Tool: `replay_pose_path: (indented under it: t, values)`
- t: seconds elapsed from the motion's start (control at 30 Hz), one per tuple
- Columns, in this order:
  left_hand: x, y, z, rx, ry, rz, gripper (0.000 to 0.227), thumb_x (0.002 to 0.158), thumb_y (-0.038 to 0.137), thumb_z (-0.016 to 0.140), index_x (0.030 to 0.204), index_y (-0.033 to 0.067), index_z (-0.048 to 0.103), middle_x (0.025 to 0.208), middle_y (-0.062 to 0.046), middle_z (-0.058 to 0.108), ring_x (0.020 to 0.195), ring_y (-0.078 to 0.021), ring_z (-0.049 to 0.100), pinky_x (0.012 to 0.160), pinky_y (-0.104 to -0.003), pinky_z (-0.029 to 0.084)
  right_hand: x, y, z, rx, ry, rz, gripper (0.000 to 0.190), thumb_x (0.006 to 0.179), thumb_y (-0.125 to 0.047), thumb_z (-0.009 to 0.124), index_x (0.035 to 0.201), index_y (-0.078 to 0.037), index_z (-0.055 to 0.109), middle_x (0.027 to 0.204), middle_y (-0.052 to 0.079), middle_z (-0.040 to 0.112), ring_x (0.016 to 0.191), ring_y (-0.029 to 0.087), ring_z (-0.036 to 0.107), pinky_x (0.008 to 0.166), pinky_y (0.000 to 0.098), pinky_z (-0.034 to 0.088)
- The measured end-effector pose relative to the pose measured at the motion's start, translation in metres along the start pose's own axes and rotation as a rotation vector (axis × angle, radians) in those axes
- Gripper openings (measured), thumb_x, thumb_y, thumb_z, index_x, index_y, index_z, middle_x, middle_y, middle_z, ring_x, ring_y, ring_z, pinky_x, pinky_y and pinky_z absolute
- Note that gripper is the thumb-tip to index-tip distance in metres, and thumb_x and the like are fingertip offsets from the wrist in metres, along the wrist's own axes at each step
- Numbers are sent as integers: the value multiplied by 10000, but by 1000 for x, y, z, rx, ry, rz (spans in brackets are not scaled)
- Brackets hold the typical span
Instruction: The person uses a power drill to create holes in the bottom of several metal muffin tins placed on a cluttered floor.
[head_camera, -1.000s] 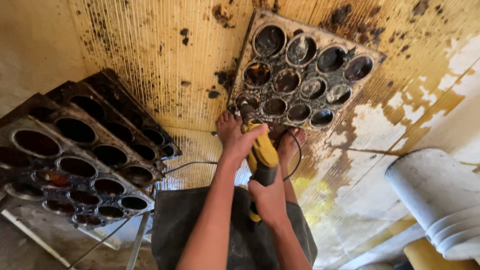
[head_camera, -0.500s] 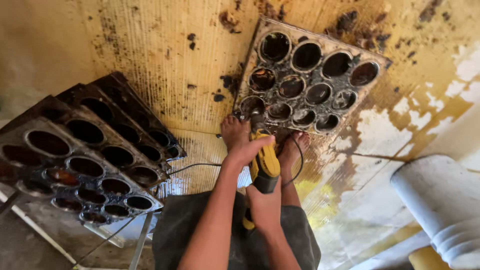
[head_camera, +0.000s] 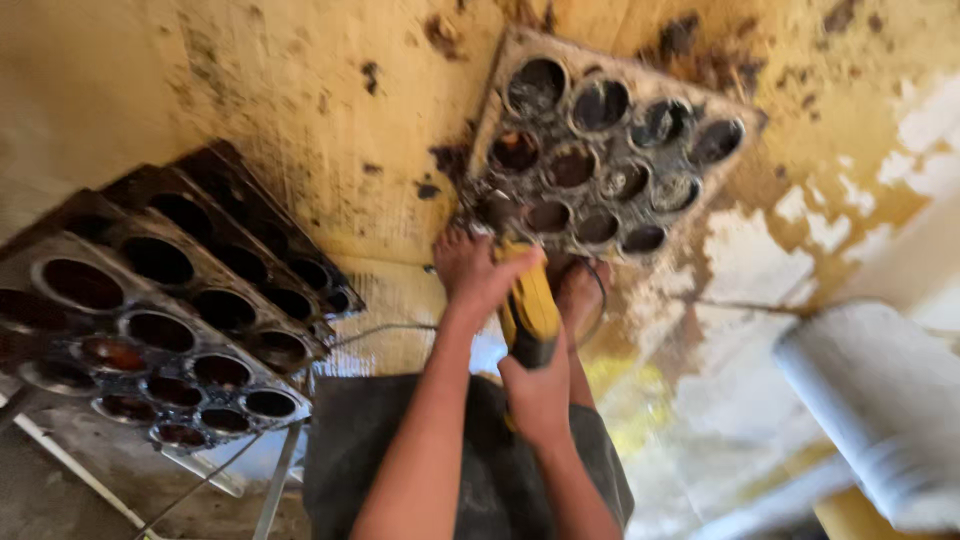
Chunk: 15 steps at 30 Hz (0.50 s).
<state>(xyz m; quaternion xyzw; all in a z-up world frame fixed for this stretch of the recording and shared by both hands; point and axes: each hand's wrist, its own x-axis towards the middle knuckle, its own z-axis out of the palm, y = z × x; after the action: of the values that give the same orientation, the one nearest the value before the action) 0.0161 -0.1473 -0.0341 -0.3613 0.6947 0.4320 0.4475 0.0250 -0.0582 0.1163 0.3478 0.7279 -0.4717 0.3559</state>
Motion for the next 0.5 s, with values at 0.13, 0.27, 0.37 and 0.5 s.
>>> replay_pose_path:
  t: [0.13, 0.27, 0.37, 0.5]
  values:
    - [-17, 2, -6, -645, -204, -139, 1060, 604, 536, 800, 1506, 137, 411, 1388, -243, 626, 1257, -354, 607, 995, -402, 489, -19, -2, 2, 50, 13, 59, 712, 723, -20, 668, 1405, -24, 463, 1069, 65, 628, 936, 178, 626, 810, 316, 519]
    - [-17, 16, -12, -328, -72, -45, 931, 730, 562, 777, 1446, 21, 532, 1466, -205, 580, 1357, -308, 550, 1108, -384, 438, 2, 7, -12, -24, -45, 346, 600, 763, -53, 680, 1337, 2, 515, 904, 140, 626, 715, 252, 625, 634, 375, 523]
    - [-10, 21, -16, 455, 67, 72, 1078, 758, 722, 867, 1444, -1, 456, 1487, -323, 386, 1416, -438, 289, 1168, -517, 190, -15, 17, -1, -1, 98, -109, 681, 740, -11, 702, 1387, -3, 490, 1115, 77, 647, 960, 166, 635, 825, 306, 527]
    - [-9, -1, -2, -344, -137, -133, 1013, 719, 571, 789, 1515, 48, 447, 1522, -199, 477, 1432, -324, 426, 1160, -399, 344, -4, 19, -1, 163, -75, 441, 593, 776, -33, 676, 1342, 3, 505, 879, 140, 570, 688, 234, 553, 596, 371, 457]
